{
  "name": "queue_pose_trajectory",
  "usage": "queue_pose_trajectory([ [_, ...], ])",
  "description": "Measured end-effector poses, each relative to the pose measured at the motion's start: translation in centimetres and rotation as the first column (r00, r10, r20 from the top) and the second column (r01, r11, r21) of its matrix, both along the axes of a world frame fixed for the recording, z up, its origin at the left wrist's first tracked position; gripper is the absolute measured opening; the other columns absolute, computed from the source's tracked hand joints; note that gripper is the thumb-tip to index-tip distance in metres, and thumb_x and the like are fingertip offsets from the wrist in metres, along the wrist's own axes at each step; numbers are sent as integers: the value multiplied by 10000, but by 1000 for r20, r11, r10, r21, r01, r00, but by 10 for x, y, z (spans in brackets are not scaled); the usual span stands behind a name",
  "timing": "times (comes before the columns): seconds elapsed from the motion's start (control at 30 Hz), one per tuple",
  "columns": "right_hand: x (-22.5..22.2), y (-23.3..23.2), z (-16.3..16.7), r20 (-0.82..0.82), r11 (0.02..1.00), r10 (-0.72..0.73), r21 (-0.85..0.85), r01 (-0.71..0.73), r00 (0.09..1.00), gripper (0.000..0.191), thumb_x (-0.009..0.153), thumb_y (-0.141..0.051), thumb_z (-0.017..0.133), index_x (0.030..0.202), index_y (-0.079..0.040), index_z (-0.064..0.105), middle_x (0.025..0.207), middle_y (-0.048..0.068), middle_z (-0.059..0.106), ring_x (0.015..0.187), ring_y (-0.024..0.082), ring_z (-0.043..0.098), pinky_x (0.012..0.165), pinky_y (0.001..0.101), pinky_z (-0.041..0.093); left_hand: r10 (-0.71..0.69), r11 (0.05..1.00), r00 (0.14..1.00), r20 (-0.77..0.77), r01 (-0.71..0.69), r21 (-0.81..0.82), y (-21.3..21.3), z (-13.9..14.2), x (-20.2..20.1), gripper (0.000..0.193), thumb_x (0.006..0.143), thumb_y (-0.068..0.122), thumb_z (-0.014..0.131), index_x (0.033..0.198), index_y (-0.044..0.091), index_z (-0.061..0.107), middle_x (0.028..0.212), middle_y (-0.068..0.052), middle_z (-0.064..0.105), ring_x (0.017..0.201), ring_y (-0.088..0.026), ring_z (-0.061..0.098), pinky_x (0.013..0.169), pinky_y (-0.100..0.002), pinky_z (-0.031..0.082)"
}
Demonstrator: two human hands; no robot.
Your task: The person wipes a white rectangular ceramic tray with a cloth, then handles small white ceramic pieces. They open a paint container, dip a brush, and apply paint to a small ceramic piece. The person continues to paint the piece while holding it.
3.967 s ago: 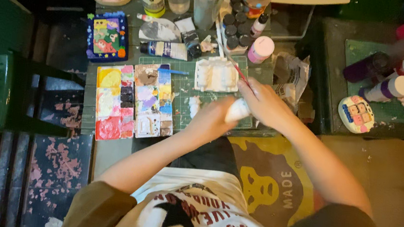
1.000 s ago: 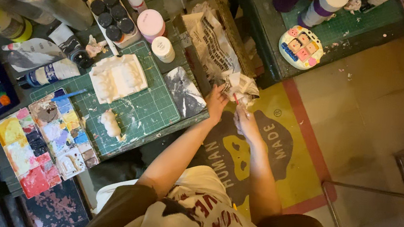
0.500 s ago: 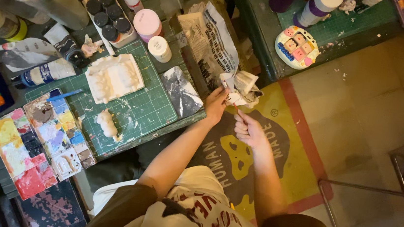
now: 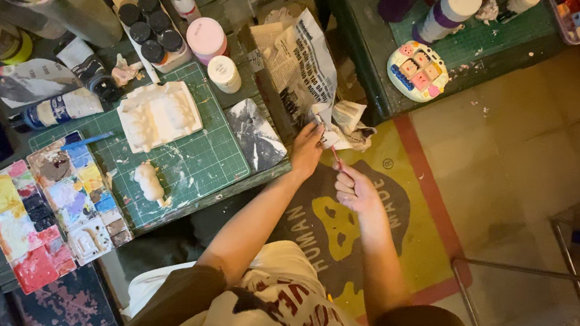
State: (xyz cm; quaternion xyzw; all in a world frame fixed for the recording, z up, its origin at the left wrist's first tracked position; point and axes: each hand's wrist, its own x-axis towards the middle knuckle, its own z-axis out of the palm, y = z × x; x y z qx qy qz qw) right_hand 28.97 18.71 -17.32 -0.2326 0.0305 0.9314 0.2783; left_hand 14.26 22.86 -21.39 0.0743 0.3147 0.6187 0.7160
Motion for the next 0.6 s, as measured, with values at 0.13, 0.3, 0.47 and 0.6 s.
queue_pose_trajectory([
  [0.13,1,-2,2,228,994,-11,111,-15,974,265,1087,-327,484,1053,-91,599,566,-71,286,444,61,252,359,219,228,45,991,993,-112,-59,-117,4,-3,5,398,1014,208,678,1359,28,596,1152,-51,669,977,-148,596,824,-297,476],
  [0.3,10,-21,30,694,920,-126,349,-179,709,256,1091,-287,515,1024,-72,637,597,-94,273,495,52,240,437,233,220,355,930,926,-126,-364,-49,21,1,-4,438,1009,218,699,1373,-2,595,1195,-56,674,1003,-156,614,811,-304,489],
  [0.47,3,-16,34,674,839,-458,543,31,580,266,1050,-246,480,1114,-97,690,631,-98,322,533,38,301,465,219,273,254,959,958,-132,-267,-92,15,14,3,423,1000,217,678,1358,9,592,1210,-82,685,1029,-149,640,826,-283,528],
  [0.6,-24,8,17,762,729,-557,639,-245,331,225,1131,-170,599,1029,25,642,706,36,565,582,152,526,536,312,411,110,989,987,-116,-120,-87,2,26,7,408,997,194,675,1336,-8,573,1199,-94,678,1045,-171,663,863,-312,559],
])
